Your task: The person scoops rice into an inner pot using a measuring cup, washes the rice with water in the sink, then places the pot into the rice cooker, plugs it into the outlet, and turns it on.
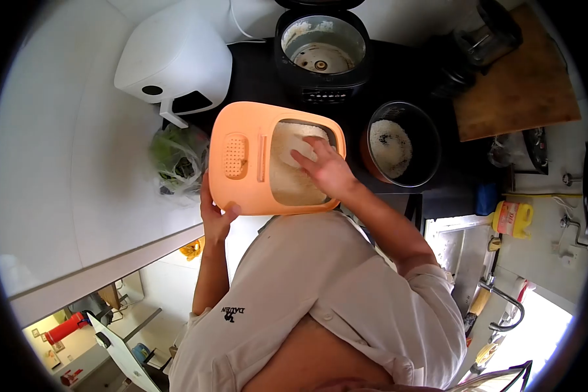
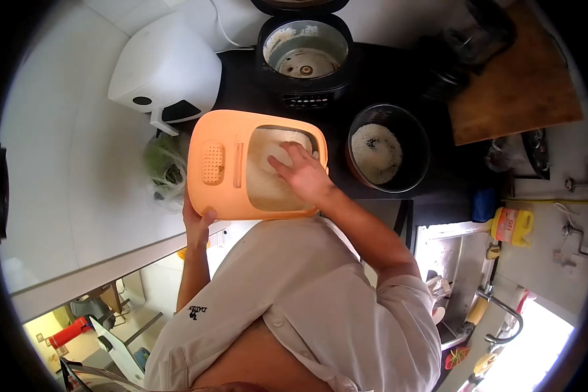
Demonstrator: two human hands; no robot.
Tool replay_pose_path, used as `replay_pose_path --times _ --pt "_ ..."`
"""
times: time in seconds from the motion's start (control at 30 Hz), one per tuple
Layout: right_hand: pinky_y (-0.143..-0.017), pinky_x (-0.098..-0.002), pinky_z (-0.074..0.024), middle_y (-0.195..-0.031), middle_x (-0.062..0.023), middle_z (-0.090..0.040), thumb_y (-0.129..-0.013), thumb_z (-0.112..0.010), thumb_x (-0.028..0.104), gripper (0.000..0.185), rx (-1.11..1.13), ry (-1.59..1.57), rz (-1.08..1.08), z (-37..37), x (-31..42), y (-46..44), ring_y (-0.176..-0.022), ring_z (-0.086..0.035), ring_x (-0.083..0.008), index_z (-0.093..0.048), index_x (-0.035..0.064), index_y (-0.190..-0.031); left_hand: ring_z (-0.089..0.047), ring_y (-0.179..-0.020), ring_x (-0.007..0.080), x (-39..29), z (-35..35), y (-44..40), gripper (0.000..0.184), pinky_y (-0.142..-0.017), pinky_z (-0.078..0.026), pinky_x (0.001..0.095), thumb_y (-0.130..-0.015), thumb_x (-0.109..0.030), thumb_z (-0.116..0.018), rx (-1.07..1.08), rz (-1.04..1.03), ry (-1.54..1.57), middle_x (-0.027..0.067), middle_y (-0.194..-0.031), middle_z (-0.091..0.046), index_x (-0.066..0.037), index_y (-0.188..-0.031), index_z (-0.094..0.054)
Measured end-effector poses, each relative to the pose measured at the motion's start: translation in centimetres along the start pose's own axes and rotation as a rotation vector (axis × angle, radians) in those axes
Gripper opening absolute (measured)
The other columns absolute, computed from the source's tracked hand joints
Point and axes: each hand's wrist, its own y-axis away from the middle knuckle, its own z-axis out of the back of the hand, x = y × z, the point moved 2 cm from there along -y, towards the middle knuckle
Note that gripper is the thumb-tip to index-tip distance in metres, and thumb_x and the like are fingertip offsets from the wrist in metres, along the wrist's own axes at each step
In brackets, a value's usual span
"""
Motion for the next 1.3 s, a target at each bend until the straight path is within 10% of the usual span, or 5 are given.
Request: replay_pose_path --times 0.13,0.47,0.67,1.3 --pt "-0.092 -0.042 -0.0489 -0.123 -0.0216 -0.051 -0.078 -0.065 0.011 0.045 0.292 0.209 -0.124 -3.2 -1.1 -0.5 -0.115 -0.052 -0.0394 -0.06 0.0105 -0.123 -0.045 -0.127 0.0238 0.6 0.5 0.0 0.111 -0.097 -0.048 0.0384 -0.062 -0.039 -0.085 -0.001 0.001 -0.039 0.011 -0.141 -0.042 0.0 -0.148 -0.026" --pt "-0.082 -0.0351 -0.0511 -0.101 -0.0202 -0.066 -0.088 -0.066 0.021 0.041 0.671 -0.711 -0.564 -5.3 -1.1 0.8 -0.091 -0.064 -0.0315 -0.061 0.0002 -0.123 -0.045 -0.127 0.0255 0.4 0.3 0.1 0.114 -0.095 -0.049 0.04 -0.06 -0.038 -0.087 -0.01 -0.006 -0.077 0.0121 -0.143 -0.04 -0.001 -0.149 -0.024" --pt "-0.076 -0.0283 -0.0523 -0.106 -0.0101 -0.065 -0.094 -0.062 0.02 0.041 0.455 -1.424 -0.905 -4.7 -3.5 3.1 -0.089 -0.061 -0.015 -0.057 -0.004 -0.127 -0.046 -0.126 0.0243 0.1 0.2 0.2 0.113 -0.093 -0.05 0.0381 -0.06 -0.038 -0.086 -0.029 0.005 -0.092 0.0115 -0.143 -0.04 -0.001 -0.148 -0.025" --pt "-0.094 -0.04 -0.0509 -0.117 -0.0146 -0.063 -0.095 -0.059 0.008 0.032 -0.278 -1.8 -0.939 6.1 -3.7 5.9 -0.108 -0.062 -0.0251 -0.056 -0.0048 -0.124 -0.045 -0.128 0.0245 0.4 -0.1 0.6 0.108 -0.101 -0.044 0.0386 -0.065 -0.038 -0.084 -0.013 0.004 -0.038 0.013 -0.141 -0.043 0.001 -0.148 -0.027"
